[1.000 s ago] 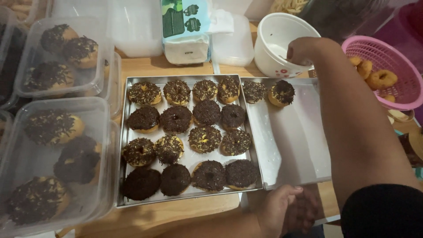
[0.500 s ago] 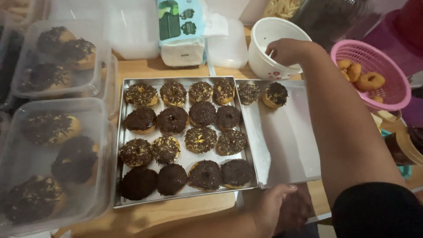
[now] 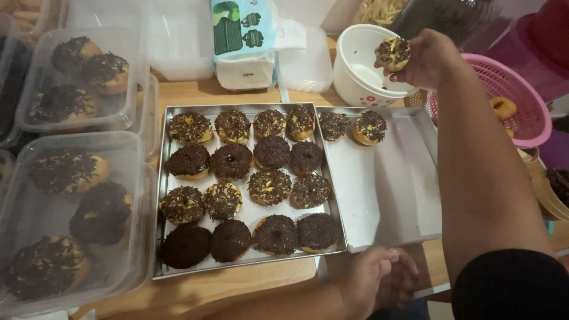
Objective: Applying margarine and chocolate sprinkles to donuts manually using a spoon and dipping bowl.
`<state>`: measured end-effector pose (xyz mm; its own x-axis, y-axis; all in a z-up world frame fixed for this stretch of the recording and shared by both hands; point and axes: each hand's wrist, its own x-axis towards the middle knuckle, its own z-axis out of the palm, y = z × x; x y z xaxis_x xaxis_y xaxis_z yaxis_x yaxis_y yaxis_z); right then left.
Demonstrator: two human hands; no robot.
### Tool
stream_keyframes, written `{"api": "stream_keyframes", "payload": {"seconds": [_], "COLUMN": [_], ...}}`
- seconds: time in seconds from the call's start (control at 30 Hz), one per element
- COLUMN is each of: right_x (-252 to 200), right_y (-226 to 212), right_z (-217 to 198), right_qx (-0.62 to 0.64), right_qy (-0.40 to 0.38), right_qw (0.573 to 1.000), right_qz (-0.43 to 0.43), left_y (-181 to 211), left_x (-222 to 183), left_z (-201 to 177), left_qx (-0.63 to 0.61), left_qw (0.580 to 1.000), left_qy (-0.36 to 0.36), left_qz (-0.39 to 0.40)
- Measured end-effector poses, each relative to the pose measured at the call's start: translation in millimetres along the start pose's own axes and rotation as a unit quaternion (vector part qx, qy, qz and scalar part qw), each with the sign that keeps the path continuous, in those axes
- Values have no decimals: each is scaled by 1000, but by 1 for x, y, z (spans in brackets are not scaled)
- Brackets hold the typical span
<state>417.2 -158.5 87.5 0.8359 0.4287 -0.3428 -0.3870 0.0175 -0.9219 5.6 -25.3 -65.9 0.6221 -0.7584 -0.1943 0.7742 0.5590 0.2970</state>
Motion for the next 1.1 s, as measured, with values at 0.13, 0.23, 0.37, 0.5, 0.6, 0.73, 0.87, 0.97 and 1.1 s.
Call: {"api": "stream_keyframes", "payload": {"seconds": [0.13,0.23,0.37,0.5,0.6,0.73,0.87,0.97,1.1], "right_x": [-1,-5,-43,-1,-11,-47,-52,-42,-59], "right_y": [4,4,-9,6,1,-3,17,34,28], "right_z": [16,52,133,97,105,124,123,102,94], "right_qx": [-107,-218,-551,-653,-666,-702,-820,-838,-837], "right_qy": [63,113,157,101,106,125,91,88,114], "right_qw": [992,969,813,745,732,701,564,538,522], "right_qz": [5,9,104,94,92,5,29,-37,-116], "left_y": [4,3,-3,-4,1,4,5,4,4], "left_x": [-4,-3,5,4,-1,-4,-7,-7,-10], "left_z": [4,3,-6,-6,1,4,7,7,8], "left_qx": [26,11,-24,-35,-12,21,-7,0,13], "left_qw": [1000,1000,1000,999,1000,1000,1000,1000,999], "left_qy": [6,10,-3,-18,-5,5,-22,-12,-39], "left_qz": [6,-6,-18,-22,-17,1,18,-14,-2]}}
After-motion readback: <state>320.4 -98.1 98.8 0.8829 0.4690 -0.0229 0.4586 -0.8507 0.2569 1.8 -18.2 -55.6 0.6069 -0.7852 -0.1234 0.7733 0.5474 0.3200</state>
